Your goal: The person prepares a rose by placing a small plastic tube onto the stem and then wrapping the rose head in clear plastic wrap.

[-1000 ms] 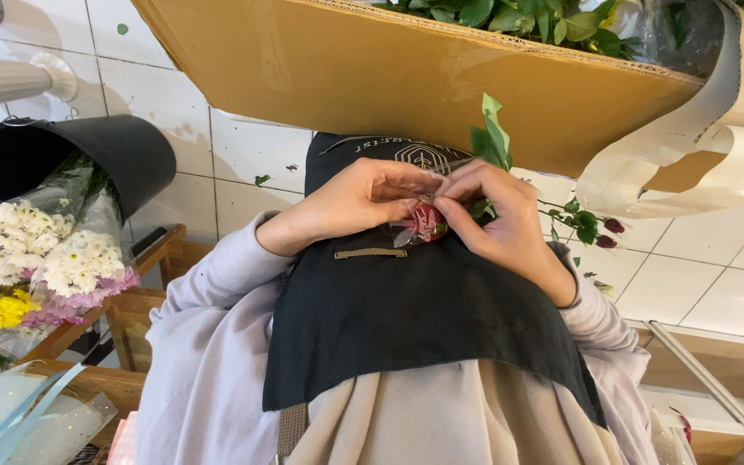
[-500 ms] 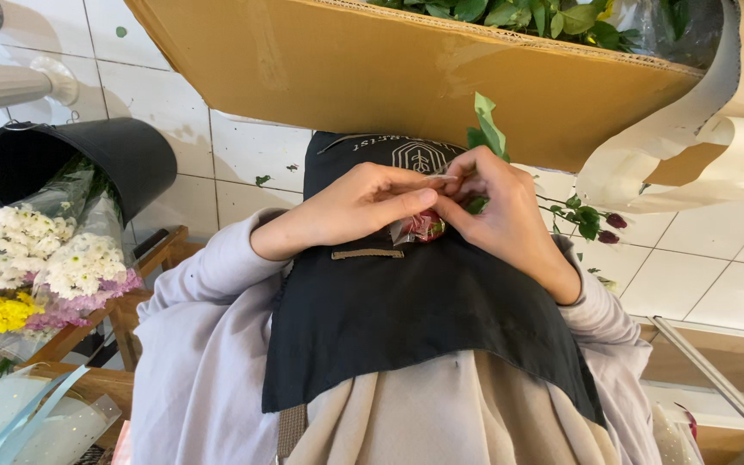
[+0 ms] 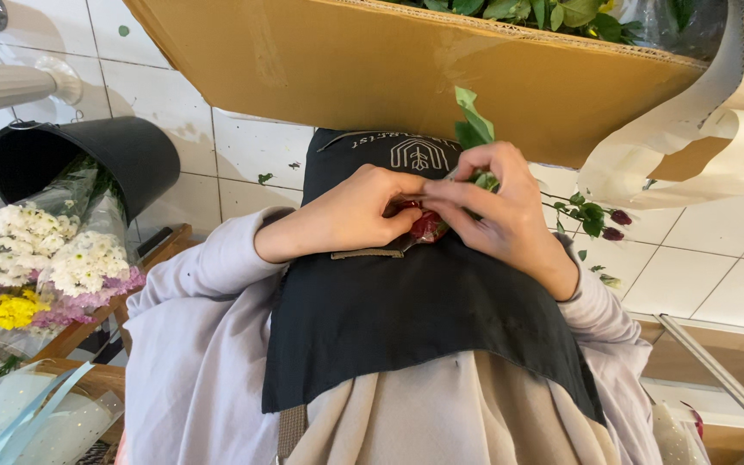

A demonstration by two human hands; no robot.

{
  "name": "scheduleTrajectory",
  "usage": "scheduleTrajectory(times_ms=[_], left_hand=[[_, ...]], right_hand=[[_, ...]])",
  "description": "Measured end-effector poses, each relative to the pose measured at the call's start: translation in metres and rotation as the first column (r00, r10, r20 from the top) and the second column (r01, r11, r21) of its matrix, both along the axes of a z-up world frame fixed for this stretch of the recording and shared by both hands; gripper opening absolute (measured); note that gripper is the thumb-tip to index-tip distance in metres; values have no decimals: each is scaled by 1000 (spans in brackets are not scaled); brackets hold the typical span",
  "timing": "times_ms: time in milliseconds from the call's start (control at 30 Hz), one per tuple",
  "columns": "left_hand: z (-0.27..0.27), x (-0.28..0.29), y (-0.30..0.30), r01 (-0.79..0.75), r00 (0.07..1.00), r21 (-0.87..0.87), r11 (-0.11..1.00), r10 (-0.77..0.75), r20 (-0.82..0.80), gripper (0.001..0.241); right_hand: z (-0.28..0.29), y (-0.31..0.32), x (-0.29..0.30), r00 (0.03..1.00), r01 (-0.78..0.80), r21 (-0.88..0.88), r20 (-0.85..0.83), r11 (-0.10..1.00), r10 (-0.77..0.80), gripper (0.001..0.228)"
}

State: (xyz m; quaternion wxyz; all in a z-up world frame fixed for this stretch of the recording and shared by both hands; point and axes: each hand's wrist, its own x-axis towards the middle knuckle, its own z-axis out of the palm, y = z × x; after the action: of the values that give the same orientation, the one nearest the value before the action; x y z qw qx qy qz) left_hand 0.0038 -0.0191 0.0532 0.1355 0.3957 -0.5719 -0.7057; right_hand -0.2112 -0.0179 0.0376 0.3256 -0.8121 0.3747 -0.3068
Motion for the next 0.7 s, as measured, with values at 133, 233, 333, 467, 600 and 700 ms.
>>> scheduleTrajectory(times_ms=[133,233,333,467,600,700], left_hand=[[19,0,-4,19,1000,1,1000,-19,-14,37],[18,-1,-4,24,999,-5,1000,-24,-28,38],[18,-2,-5,28,1000,-16,999,-28,-8,36],[15,-5,-2,-19,999,75,997,22,-35,32],[8,-5,-1,-43,999,76,996,45,-19,26],[-4,-7,0,-77,996,100,992,81,-34,27]], right_hand=[[-2,2,-5,995,-1,-119,96,993,13,6],[9,0,-14,985,-66,-39,158,997,72,6],[16,-5,-19,957,-215,115,224,970,186,4],[8,-1,-25,953,-252,151,208,956,218,4],[6,3,-26,968,-226,80,128,971,215,6],[0,3,-24,977,-184,7,107,983,182,14]])
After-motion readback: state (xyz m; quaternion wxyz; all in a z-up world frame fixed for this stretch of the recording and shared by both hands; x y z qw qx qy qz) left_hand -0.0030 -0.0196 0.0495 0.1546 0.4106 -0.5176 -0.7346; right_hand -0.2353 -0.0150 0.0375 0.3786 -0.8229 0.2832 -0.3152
